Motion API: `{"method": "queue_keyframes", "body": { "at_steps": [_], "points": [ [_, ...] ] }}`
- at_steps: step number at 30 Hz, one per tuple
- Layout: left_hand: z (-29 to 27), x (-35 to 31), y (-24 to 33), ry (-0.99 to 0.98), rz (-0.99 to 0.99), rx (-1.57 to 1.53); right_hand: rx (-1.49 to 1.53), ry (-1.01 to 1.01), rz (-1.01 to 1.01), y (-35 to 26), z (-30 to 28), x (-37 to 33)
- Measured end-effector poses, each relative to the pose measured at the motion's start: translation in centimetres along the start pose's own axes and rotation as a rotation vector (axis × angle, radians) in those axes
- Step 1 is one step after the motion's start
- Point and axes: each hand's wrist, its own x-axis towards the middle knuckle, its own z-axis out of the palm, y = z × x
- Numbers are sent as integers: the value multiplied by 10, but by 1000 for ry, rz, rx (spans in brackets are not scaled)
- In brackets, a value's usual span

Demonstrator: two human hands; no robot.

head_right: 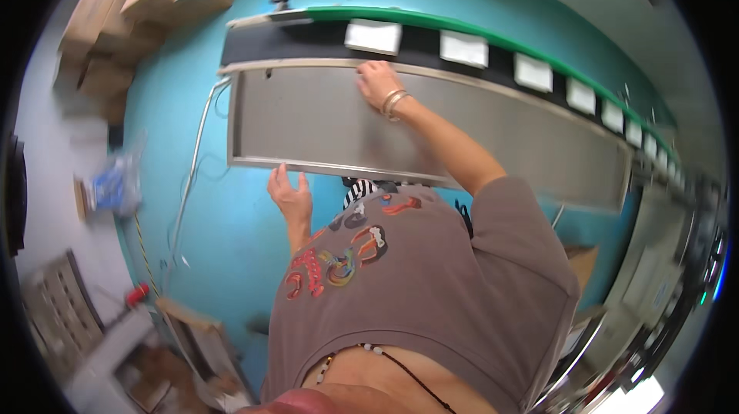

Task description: The person collects stacks of folded tissues from a machine, separates them into individual packets by hand to place onto a conveyor belt, and presses buttons on the control panel.

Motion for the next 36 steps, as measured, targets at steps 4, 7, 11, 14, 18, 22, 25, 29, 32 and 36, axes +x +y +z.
{"method": "queue_keyframes", "body": {
  "at_steps": [4,7,11,14,18,22,25,29,32,36],
  "points": [
    [-7,-29,0,42,-134,-44,-249,113,-49,34,36,20],
    [13,-54,-8,127,-308,-35,-348,-64,22,99,21,31],
    [13,-93,-32,196,-534,-78,-652,-265,169,112,25,35],
    [14,-131,-49,280,-688,-78,-449,-292,40,60,57,50],
    [-44,-181,-108,339,-742,-132,7,-379,-370,-111,119,29],
    [-77,-250,-159,427,-853,-204,241,-665,-651,-289,169,-32],
    [-124,-277,-201,543,-988,-261,293,-759,-863,-354,219,-57],
    [-161,-322,-249,945,-1171,-339,90,-1212,-1048,-432,256,-95],
    [-189,-328,-285,1249,-1281,-260,-112,-1323,-1070,-472,279,-93],
    [-236,-327,-347,1485,-1315,-117,-183,-1295,-1087,-511,331,-49]
  ]
}}
